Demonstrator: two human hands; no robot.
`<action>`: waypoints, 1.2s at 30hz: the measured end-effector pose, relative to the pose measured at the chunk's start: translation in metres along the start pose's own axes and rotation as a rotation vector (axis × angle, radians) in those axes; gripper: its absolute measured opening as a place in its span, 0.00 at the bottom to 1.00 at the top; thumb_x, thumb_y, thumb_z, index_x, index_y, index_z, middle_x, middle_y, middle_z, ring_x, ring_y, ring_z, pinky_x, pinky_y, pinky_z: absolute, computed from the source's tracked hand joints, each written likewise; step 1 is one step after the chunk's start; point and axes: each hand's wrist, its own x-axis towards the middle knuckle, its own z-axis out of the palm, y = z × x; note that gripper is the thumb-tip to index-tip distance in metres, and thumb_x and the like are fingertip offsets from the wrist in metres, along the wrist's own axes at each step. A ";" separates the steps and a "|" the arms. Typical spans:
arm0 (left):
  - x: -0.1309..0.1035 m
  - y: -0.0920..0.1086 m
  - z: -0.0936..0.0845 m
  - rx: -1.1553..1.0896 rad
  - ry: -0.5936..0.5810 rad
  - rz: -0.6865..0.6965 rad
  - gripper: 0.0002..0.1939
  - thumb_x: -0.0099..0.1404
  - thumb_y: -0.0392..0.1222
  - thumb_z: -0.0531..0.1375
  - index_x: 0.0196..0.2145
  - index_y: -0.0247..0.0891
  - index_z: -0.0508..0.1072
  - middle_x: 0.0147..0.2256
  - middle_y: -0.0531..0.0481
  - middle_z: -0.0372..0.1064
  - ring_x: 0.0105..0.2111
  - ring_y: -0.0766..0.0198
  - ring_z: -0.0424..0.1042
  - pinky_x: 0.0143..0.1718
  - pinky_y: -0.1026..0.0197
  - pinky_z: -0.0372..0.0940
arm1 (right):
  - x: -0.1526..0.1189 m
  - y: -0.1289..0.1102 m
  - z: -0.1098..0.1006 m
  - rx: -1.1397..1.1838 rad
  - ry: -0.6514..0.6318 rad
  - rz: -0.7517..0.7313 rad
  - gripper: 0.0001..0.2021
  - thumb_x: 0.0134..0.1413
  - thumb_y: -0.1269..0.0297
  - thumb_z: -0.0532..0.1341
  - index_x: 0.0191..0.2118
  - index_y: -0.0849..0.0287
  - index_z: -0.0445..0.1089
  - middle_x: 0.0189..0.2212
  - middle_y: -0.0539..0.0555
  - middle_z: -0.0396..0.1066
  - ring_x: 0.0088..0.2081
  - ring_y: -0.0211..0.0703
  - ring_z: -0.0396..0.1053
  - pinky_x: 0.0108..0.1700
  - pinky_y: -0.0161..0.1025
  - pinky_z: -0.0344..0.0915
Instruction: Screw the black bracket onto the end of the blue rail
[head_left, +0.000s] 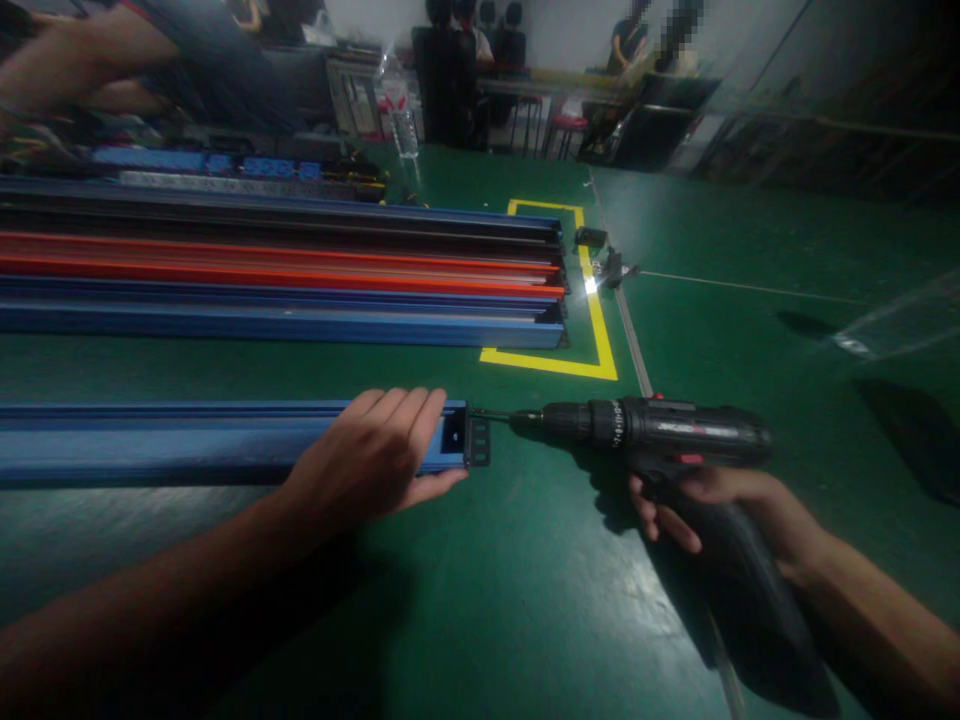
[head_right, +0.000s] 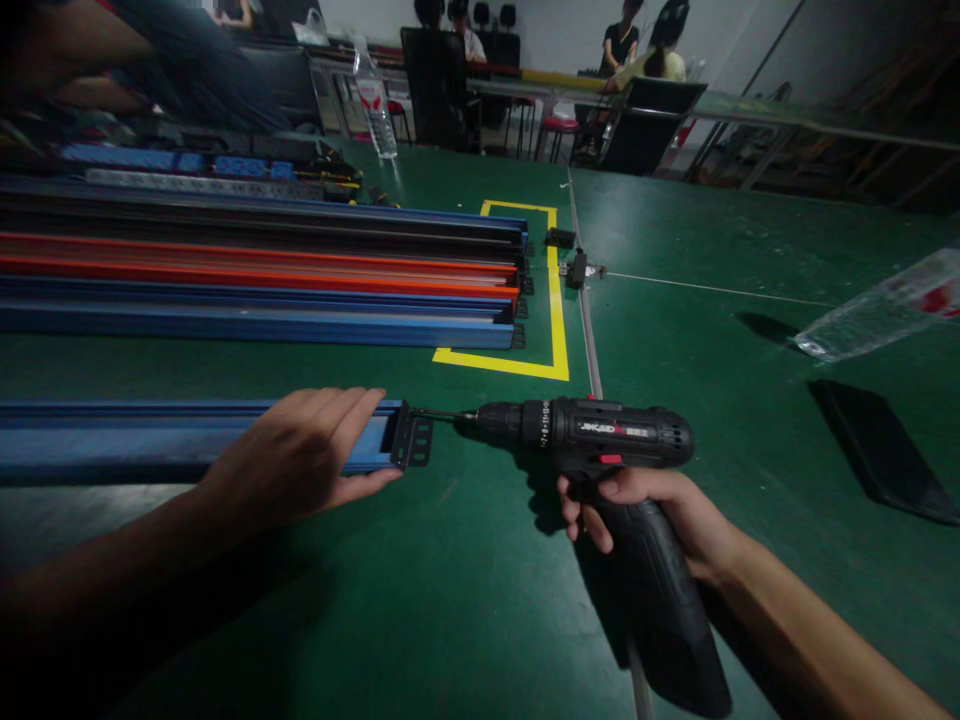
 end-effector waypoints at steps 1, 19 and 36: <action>0.000 0.000 0.000 0.006 -0.002 -0.001 0.37 0.72 0.63 0.51 0.57 0.21 0.68 0.45 0.32 0.72 0.41 0.49 0.71 0.40 0.52 0.64 | 0.000 0.000 0.001 0.010 -0.013 0.008 0.18 0.52 0.65 0.63 0.46 0.68 0.80 0.35 0.62 0.82 0.27 0.41 0.76 0.44 0.39 0.73; -0.004 -0.002 0.010 -0.003 0.055 0.022 0.39 0.71 0.64 0.51 0.59 0.22 0.68 0.48 0.29 0.72 0.45 0.45 0.72 0.45 0.47 0.68 | -0.002 0.002 0.001 0.056 0.000 0.017 0.25 0.53 0.65 0.64 0.57 0.64 0.75 0.39 0.61 0.82 0.35 0.45 0.80 0.47 0.41 0.73; -0.002 0.000 0.006 -0.009 0.070 0.025 0.38 0.72 0.63 0.51 0.57 0.19 0.69 0.47 0.28 0.73 0.44 0.44 0.73 0.42 0.47 0.69 | 0.001 0.002 -0.003 0.033 -0.064 0.060 0.22 0.52 0.63 0.63 0.51 0.68 0.78 0.43 0.66 0.82 0.35 0.47 0.82 0.48 0.39 0.73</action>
